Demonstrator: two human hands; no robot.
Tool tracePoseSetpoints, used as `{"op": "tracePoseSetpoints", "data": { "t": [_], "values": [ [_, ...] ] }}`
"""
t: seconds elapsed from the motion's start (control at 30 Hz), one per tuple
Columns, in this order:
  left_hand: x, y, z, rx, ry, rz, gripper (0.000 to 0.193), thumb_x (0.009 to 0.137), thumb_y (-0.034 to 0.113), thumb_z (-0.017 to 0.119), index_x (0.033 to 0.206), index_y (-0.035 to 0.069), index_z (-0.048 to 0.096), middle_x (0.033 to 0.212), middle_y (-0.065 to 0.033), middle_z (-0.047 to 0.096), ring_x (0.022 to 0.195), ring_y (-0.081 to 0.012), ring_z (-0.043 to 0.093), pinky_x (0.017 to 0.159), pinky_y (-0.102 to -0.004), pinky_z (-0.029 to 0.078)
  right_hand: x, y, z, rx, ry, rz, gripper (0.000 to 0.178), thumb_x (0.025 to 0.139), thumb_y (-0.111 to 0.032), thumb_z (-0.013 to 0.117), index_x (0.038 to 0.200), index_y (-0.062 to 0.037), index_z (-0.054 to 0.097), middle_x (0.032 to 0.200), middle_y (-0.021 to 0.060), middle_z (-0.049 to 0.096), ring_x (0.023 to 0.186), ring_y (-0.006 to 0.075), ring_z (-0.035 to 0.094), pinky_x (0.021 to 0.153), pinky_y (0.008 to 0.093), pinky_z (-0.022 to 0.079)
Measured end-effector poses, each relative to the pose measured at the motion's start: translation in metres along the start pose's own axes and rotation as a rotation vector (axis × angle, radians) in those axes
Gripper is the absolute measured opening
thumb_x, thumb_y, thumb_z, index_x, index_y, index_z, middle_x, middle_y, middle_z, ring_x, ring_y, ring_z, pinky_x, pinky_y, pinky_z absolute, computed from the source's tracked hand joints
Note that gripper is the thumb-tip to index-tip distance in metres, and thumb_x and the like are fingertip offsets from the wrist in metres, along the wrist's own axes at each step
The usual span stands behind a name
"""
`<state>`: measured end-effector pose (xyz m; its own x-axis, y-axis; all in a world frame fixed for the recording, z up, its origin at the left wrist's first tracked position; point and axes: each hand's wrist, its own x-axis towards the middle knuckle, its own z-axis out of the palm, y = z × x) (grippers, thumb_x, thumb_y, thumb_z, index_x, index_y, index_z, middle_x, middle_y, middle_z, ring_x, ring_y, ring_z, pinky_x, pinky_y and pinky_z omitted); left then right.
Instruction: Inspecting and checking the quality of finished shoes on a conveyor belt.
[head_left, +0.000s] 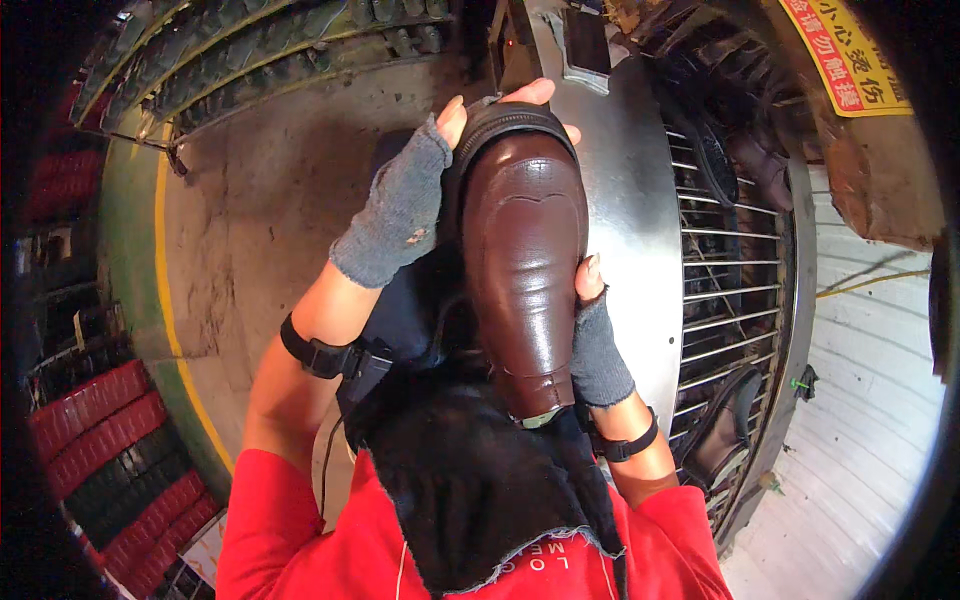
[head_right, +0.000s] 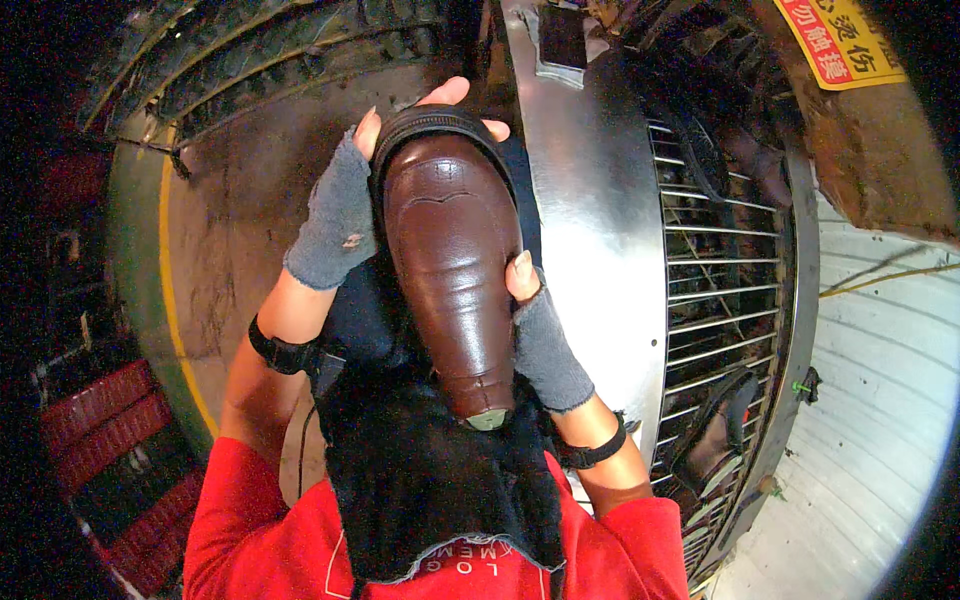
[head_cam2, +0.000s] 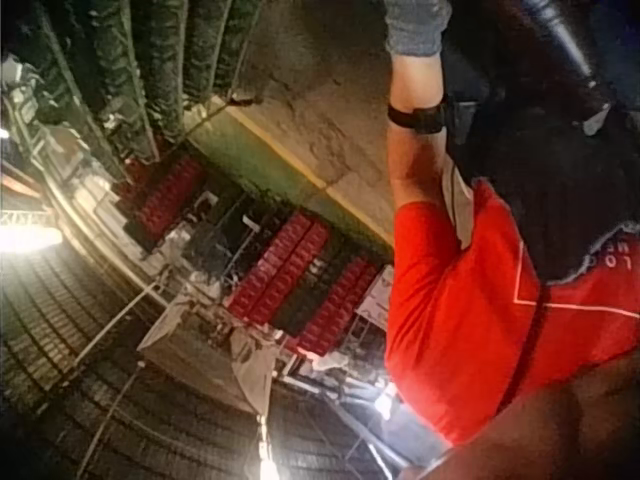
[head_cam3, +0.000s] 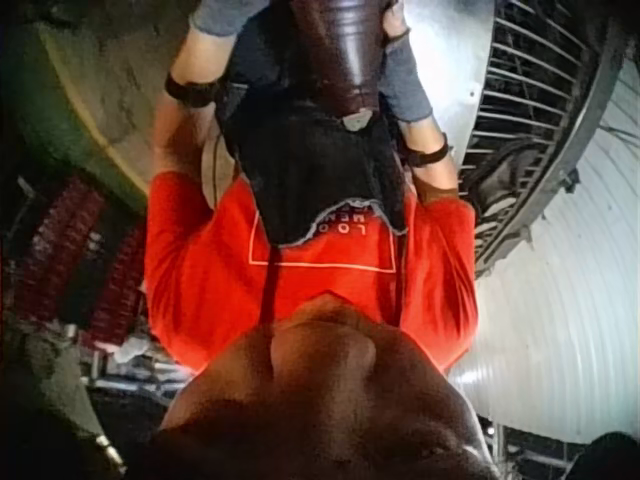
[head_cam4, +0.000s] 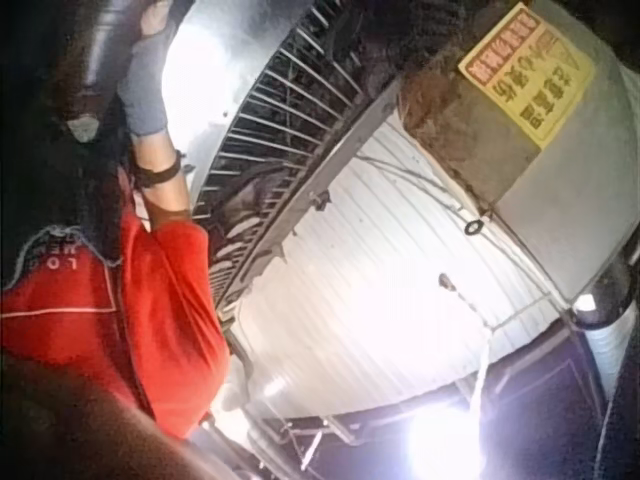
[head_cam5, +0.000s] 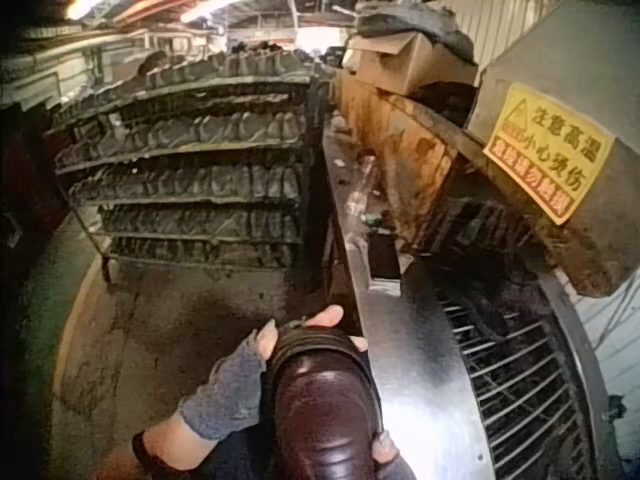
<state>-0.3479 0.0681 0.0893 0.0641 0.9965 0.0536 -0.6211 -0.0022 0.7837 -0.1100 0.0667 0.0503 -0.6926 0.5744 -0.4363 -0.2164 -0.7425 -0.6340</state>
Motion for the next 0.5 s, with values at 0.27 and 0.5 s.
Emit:
{"op": "tracePoseSetpoints", "data": {
  "t": [0.27, 0.5],
  "values": [
    [-0.007, 0.0, -0.001, -0.019, -0.025, 0.001, 0.082, 0.107, 0.065, 0.033, 0.165, 0.008, 0.026, 0.151, -0.0282, 0.052, 0.129, -0.0319, 0.062, 0.109, -0.0418, 0.053, 0.013, 0.01, -0.009, -0.108, -0.018, 0.019, 0.086, 0.1, -0.073, 0.049, 0.141, 0.0021, 0.055, 0.125, 0.0155, 0.07, 0.106, 0.0249, 0.072, 0.09, 0.0391, 0.062],
    [-0.028, 0.035, -0.002, 1.068, -0.014, 0.023, 0.101, 0.094, 0.061, 0.069, 0.163, -0.001, 0.027, 0.158, -0.0176, 0.048, 0.139, -0.0247, 0.052, 0.118, -0.0385, 0.042, 0.003, 0.001, -0.014, -0.109, -0.128, -0.065, 0.099, 0.09, -0.078, 0.06, 0.142, 0.0055, 0.051, 0.128, 0.0241, 0.067, 0.107, 0.0348, 0.073, 0.094, 0.0464, 0.062]
  ]
}}
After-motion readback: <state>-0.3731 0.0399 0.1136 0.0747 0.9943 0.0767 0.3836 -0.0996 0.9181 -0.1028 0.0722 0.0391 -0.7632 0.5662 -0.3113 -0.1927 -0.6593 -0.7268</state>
